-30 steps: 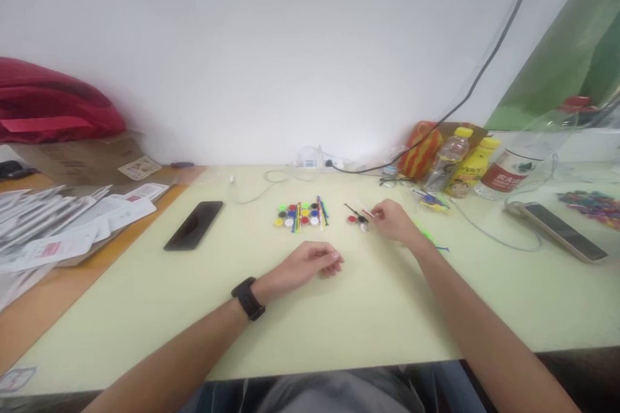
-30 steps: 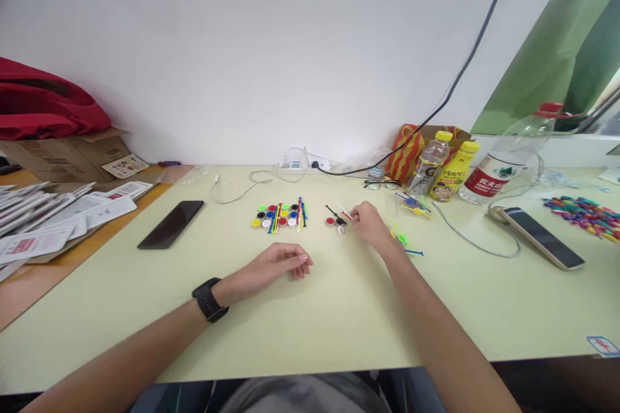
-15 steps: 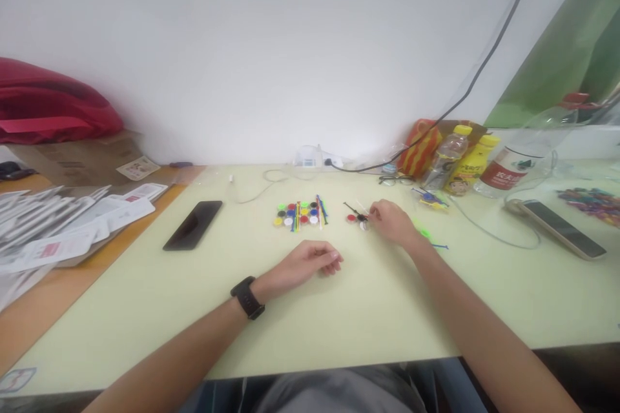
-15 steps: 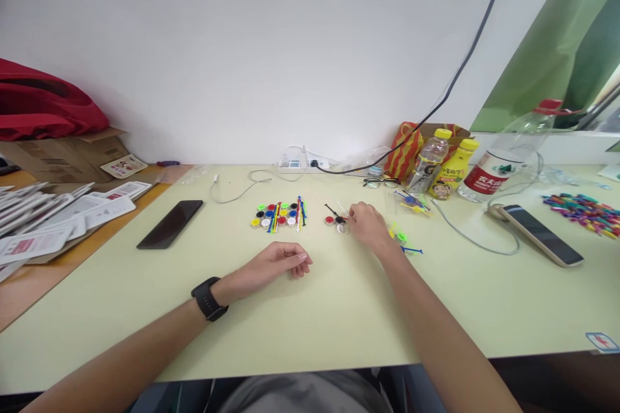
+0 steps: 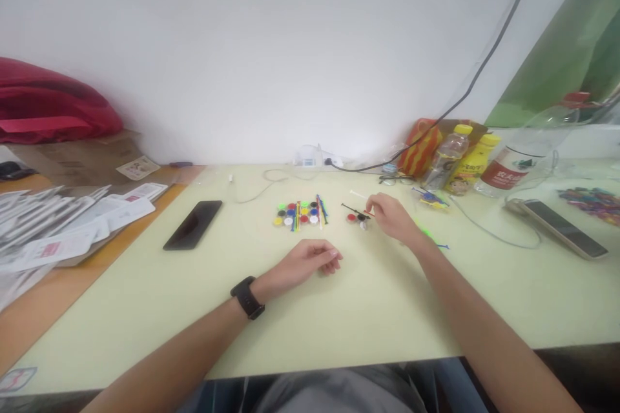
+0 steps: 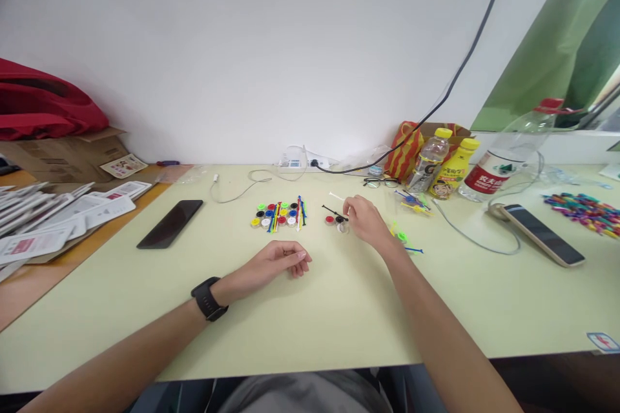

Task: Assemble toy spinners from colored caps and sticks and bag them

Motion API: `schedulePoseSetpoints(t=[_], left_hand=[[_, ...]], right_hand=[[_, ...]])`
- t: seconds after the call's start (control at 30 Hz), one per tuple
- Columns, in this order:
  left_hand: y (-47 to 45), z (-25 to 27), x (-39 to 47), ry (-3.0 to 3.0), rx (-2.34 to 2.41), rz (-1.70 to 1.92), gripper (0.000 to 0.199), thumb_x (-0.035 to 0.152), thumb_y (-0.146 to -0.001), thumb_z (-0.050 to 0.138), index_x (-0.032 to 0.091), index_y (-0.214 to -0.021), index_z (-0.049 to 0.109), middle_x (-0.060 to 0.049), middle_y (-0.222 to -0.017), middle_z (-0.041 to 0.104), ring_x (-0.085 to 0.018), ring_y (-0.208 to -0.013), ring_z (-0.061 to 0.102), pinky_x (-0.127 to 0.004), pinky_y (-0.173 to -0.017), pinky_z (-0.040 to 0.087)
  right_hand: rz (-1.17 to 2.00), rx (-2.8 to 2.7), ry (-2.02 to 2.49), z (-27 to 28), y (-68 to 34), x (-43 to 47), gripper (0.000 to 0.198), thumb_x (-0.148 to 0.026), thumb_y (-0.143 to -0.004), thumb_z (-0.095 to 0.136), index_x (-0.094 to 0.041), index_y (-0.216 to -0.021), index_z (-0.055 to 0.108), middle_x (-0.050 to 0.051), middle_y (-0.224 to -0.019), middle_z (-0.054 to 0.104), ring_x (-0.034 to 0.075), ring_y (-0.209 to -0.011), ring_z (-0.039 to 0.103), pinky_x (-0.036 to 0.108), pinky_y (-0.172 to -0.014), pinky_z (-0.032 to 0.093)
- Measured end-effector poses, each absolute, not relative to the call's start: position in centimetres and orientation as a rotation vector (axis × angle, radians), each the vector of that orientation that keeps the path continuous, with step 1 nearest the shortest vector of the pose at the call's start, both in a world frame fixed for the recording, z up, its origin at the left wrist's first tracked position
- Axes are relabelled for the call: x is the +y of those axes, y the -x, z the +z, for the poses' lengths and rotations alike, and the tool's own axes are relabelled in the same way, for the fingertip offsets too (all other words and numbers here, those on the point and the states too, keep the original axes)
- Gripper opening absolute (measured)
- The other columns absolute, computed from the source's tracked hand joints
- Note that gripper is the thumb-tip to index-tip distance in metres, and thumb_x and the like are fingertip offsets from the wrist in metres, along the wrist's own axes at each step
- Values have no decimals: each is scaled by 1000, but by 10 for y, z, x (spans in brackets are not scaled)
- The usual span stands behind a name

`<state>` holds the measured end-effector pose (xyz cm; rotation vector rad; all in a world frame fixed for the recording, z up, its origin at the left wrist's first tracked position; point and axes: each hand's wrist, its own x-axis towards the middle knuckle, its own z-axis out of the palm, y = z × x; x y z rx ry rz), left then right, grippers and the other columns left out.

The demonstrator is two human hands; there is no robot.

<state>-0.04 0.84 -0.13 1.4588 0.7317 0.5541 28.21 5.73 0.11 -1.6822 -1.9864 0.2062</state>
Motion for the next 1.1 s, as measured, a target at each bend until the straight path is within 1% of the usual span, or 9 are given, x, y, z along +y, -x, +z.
schedulePoseSetpoints(t=[0.07, 0.23, 0.4, 0.53, 0.67, 0.77, 0.97, 1.03, 1.1], left_hand=[[0, -1, 8, -1440, 733, 566, 36, 50, -93, 66, 15, -93, 73, -8, -88, 72, -15, -76, 64, -29, -74, 51], [2, -4, 9, -1445, 756, 622, 36, 49, -95, 64, 15, -96, 73, -8, -87, 71, -15, -74, 63, -29, -71, 50], [3, -3, 12, -1478, 796, 732, 34, 48, -96, 62, 15, -96, 72, -7, -86, 70, -15, -75, 63, -28, -70, 49], [1, 2, 12, -1435, 875, 843, 35, 47, -91, 70, 18, -111, 71, -9, -103, 72, -18, -87, 67, -31, -77, 53], [-1, 6, 10, -1388, 911, 852, 46, 46, -87, 74, 20, -124, 68, -12, -123, 70, -24, -104, 69, -37, -91, 55], [-1, 6, 10, -1447, 814, 834, 39, 46, -89, 73, 19, -117, 73, -11, -126, 71, -26, -112, 67, -39, -98, 53], [2, 0, 14, -1390, 838, 973, 29, 40, -80, 83, 16, -88, 69, -9, -103, 76, -25, -106, 71, -41, -100, 53], [2, -1, 15, -1330, 849, 1022, 30, 39, -79, 85, 16, -88, 67, -8, -101, 77, -25, -102, 72, -43, -100, 54], [2, 0, 16, -1272, 855, 1019, 33, 40, -81, 82, 17, -100, 69, -9, -101, 78, -25, -99, 74, -46, -101, 55]], right_hand=[[182, -1960, 1713, 1, -279, 56, 26, -11, -90, 42, -21, -79, 64, 6, -87, 69, 20, -84, 63, 29, -75, 41], [189, -1861, 1785, -11, -267, 54, 10, -28, -81, 67, -19, -79, 62, 8, -87, 68, 23, -83, 61, 32, -73, 41], [415, -1805, 1682, -11, -260, 49, 13, -11, -76, 63, -19, -86, 61, 6, -90, 68, 19, -81, 64, 29, -72, 46], [787, -1759, 1443, 6, -252, 39, 11, -20, -82, 66, -20, -92, 60, 2, -87, 71, 17, -78, 69, 27, -70, 52], [1096, -1687, 1067, 17, -233, 28, 21, -31, -80, 76, -19, -90, 62, 2, -94, 68, 17, -81, 70, 31, -76, 55], [1091, -1688, 969, 15, -217, 21, 21, -34, -82, 75, -20, -92, 63, 3, -96, 66, 17, -82, 69, 32, -77, 56], [881, -1747, 946, 14, -203, 11, 16, -36, -94, 64, -22, -101, 67, 6, -103, 70, 21, -96, 70, 37, -88, 57], [749, -1767, 969, 16, -206, 11, 19, -34, -100, 54, -23, -105, 68, 8, -105, 72, 21, -101, 69, 38, -92, 55], [712, -1767, 978, 17, -210, 13, 25, -35, -104, 46, -23, -107, 68, 8, -103, 72, 21, -99, 69, 38, -91, 54]])
